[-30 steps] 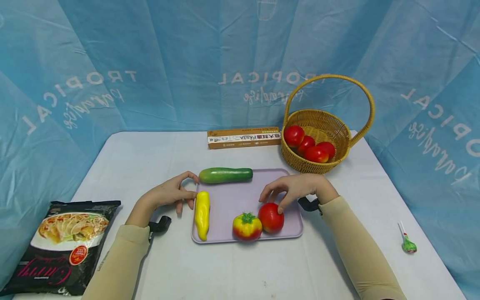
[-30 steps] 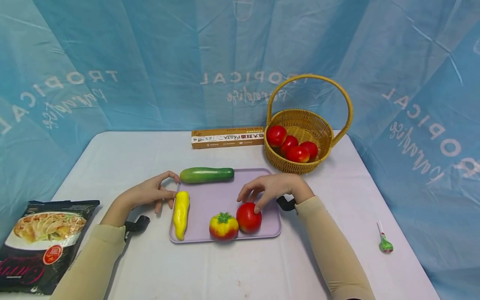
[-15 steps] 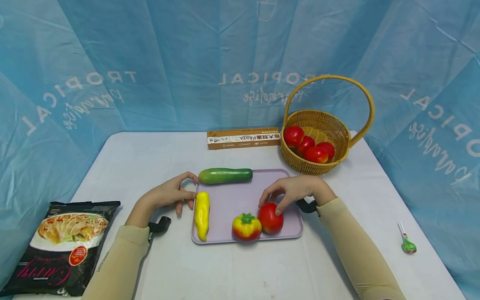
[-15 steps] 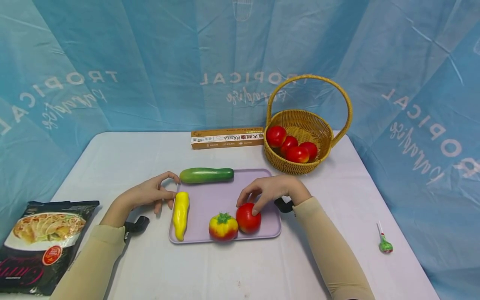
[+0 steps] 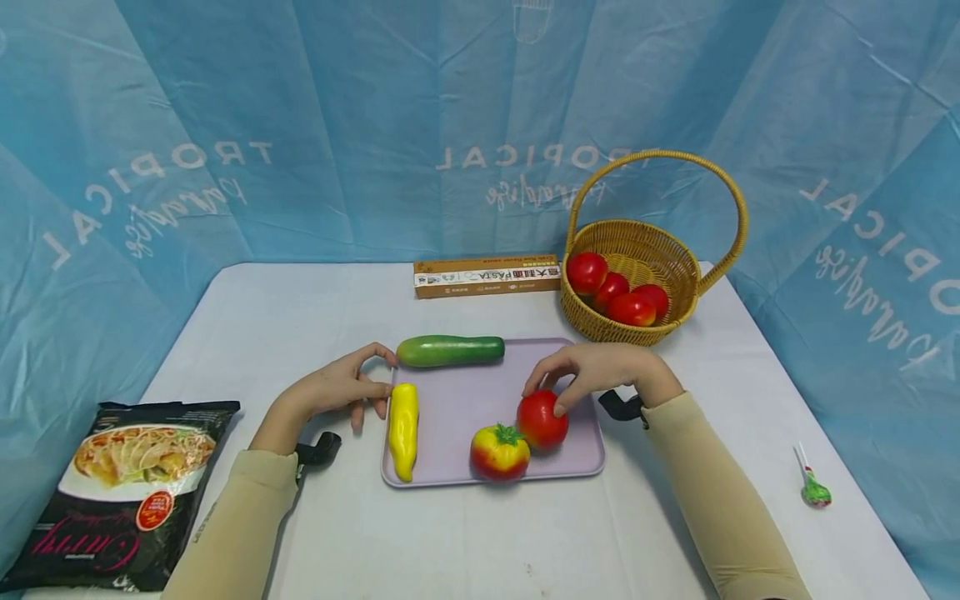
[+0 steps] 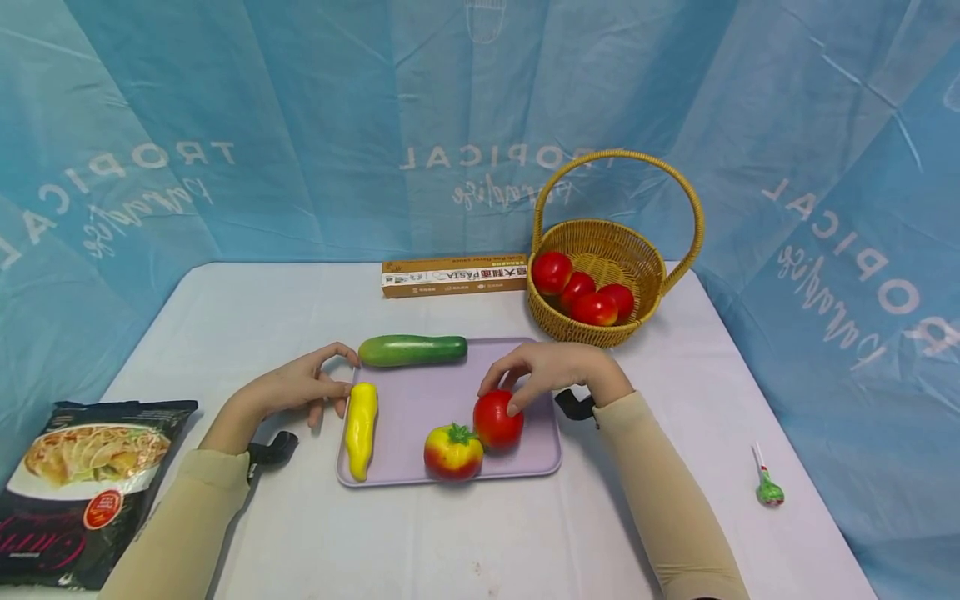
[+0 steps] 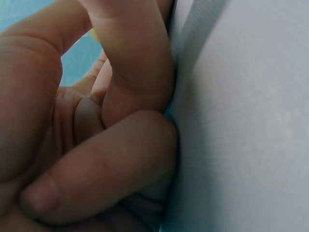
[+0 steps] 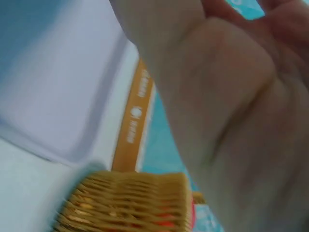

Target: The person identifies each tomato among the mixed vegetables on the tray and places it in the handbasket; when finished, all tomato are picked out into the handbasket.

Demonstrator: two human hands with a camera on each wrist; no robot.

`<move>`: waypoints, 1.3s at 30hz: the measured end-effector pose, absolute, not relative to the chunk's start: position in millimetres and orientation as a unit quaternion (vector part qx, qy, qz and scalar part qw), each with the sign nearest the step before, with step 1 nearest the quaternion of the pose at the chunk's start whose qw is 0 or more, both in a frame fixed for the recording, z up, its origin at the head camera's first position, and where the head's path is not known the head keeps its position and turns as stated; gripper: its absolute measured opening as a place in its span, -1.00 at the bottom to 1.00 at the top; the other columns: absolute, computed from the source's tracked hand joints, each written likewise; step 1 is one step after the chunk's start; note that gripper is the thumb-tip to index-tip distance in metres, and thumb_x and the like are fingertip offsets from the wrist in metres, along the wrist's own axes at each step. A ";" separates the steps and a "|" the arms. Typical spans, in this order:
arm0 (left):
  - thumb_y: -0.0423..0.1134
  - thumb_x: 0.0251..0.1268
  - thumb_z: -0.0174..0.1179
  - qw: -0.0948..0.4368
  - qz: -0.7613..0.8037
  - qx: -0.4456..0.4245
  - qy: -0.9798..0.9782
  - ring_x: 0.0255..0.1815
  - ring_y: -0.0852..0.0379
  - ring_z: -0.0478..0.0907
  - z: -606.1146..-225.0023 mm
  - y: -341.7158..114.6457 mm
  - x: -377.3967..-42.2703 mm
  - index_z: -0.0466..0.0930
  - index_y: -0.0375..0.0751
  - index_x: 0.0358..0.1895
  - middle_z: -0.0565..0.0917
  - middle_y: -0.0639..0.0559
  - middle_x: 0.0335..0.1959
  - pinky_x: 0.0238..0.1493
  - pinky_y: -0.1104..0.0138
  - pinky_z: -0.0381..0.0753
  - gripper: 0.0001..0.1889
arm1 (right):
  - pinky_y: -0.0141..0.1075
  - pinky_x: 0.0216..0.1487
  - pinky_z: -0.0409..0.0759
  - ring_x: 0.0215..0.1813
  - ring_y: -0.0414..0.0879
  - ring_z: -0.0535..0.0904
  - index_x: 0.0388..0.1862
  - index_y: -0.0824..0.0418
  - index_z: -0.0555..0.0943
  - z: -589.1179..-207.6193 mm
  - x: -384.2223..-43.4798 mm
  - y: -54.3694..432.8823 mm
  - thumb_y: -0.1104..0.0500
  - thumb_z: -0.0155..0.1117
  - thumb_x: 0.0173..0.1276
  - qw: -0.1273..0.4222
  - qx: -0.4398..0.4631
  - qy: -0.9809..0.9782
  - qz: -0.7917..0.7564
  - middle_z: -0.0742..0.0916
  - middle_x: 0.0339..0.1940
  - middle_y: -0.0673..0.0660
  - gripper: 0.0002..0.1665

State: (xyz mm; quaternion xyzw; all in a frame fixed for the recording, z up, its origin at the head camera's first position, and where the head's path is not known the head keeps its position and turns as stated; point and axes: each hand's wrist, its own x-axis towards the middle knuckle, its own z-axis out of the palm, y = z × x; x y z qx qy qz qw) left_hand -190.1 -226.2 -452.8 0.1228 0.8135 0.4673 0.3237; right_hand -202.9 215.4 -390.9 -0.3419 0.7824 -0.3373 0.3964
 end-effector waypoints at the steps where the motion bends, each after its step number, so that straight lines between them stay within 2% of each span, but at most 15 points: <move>1: -0.18 0.56 0.23 0.323 0.467 0.124 0.814 -0.77 0.10 0.60 -452.5 -226.2 -190.5 0.23 -0.09 0.43 0.81 -0.12 -0.42 -0.49 0.32 0.63 -0.47 | -0.16 0.26 0.70 0.36 0.02 0.58 0.28 -0.07 0.70 -388.0 -203.3 217.9 0.10 0.50 0.36 0.386 -0.340 0.785 -0.345 0.75 0.25 -0.03 -0.51; 6: -0.18 0.56 0.23 0.322 0.466 0.126 0.814 -0.77 0.09 0.59 -452.2 -226.9 -191.2 0.23 -0.12 0.44 0.81 -0.15 -0.42 -0.48 0.32 0.64 -0.46 | -0.12 0.23 0.74 0.40 0.09 0.56 0.29 0.00 0.69 -371.1 -205.4 230.4 0.14 0.50 0.40 0.331 -0.338 0.788 -0.394 0.73 0.29 0.05 -0.52; 10: -0.17 0.56 0.23 0.324 0.466 0.123 0.814 -0.76 0.08 0.60 -453.1 -227.0 -190.6 0.24 -0.11 0.44 0.81 -0.14 -0.42 -0.48 0.31 0.64 -0.47 | -0.17 0.22 0.73 0.38 0.07 0.55 0.29 -0.02 0.69 -353.0 -206.7 242.4 0.12 0.51 0.40 0.264 -0.314 0.813 -0.414 0.73 0.30 0.04 -0.51; 15: -0.17 0.56 0.23 0.326 0.466 0.121 0.813 -0.76 0.09 0.61 -454.4 -226.6 -189.9 0.24 -0.08 0.43 0.81 -0.10 -0.43 -0.45 0.31 0.66 -0.48 | -0.20 0.16 0.75 0.34 0.02 0.57 0.34 0.01 0.68 -330.8 -207.8 258.1 0.11 0.53 0.39 0.164 -0.216 0.843 -0.465 0.71 0.31 0.08 -0.46; 18: -0.17 0.56 0.23 0.330 0.468 0.121 0.811 -0.75 0.09 0.61 -455.3 -226.4 -189.5 0.24 -0.08 0.43 0.81 -0.10 -0.42 -0.46 0.30 0.67 -0.48 | -0.27 0.13 0.75 0.31 -0.03 0.59 0.38 -0.03 0.66 -324.9 -209.0 267.9 0.05 0.53 0.41 0.109 -0.144 0.854 -0.488 0.70 0.32 0.08 -0.43; 21: -0.17 0.56 0.23 0.327 0.468 0.120 0.812 -0.75 0.09 0.61 -456.3 -226.8 -189.6 0.24 -0.08 0.42 0.82 -0.10 -0.43 -0.48 0.31 0.65 -0.48 | -0.28 0.18 0.71 0.31 -0.08 0.58 0.41 -0.09 0.62 -323.9 -211.3 277.2 -0.06 0.52 0.41 0.073 -0.091 0.862 -0.493 0.68 0.35 0.05 -0.39; 25: -0.17 0.56 0.24 0.323 0.469 0.114 0.814 -0.76 0.09 0.61 -457.2 -227.4 -190.1 0.26 -0.07 0.40 0.82 -0.11 -0.43 -0.49 0.33 0.63 -0.50 | -0.14 0.25 0.70 0.33 -0.07 0.55 0.48 -0.11 0.56 -328.6 -217.2 289.1 -0.13 0.48 0.43 0.058 -0.045 0.864 -0.498 0.65 0.39 0.09 -0.33; 32: -0.19 0.57 0.22 0.326 0.467 0.113 0.814 -0.75 0.08 0.61 -456.1 -227.0 -189.8 0.25 -0.06 0.41 0.82 -0.10 -0.43 -0.46 0.33 0.63 -0.51 | -0.12 0.25 0.72 0.33 0.00 0.52 0.55 -0.06 0.49 -343.0 -228.1 300.7 -0.12 0.44 0.47 0.062 -0.016 0.864 -0.499 0.61 0.44 0.19 -0.27; 39: -0.18 0.57 0.22 0.322 0.468 0.122 0.814 -0.76 0.08 0.61 -456.8 -226.6 -191.4 0.25 -0.08 0.41 0.82 -0.12 -0.43 -0.47 0.33 0.62 -0.50 | 0.05 0.32 0.69 0.41 0.15 0.51 0.56 -0.06 0.48 -348.5 -234.4 300.3 -0.12 0.44 0.47 0.075 -0.005 0.873 -0.482 0.58 0.47 0.25 -0.27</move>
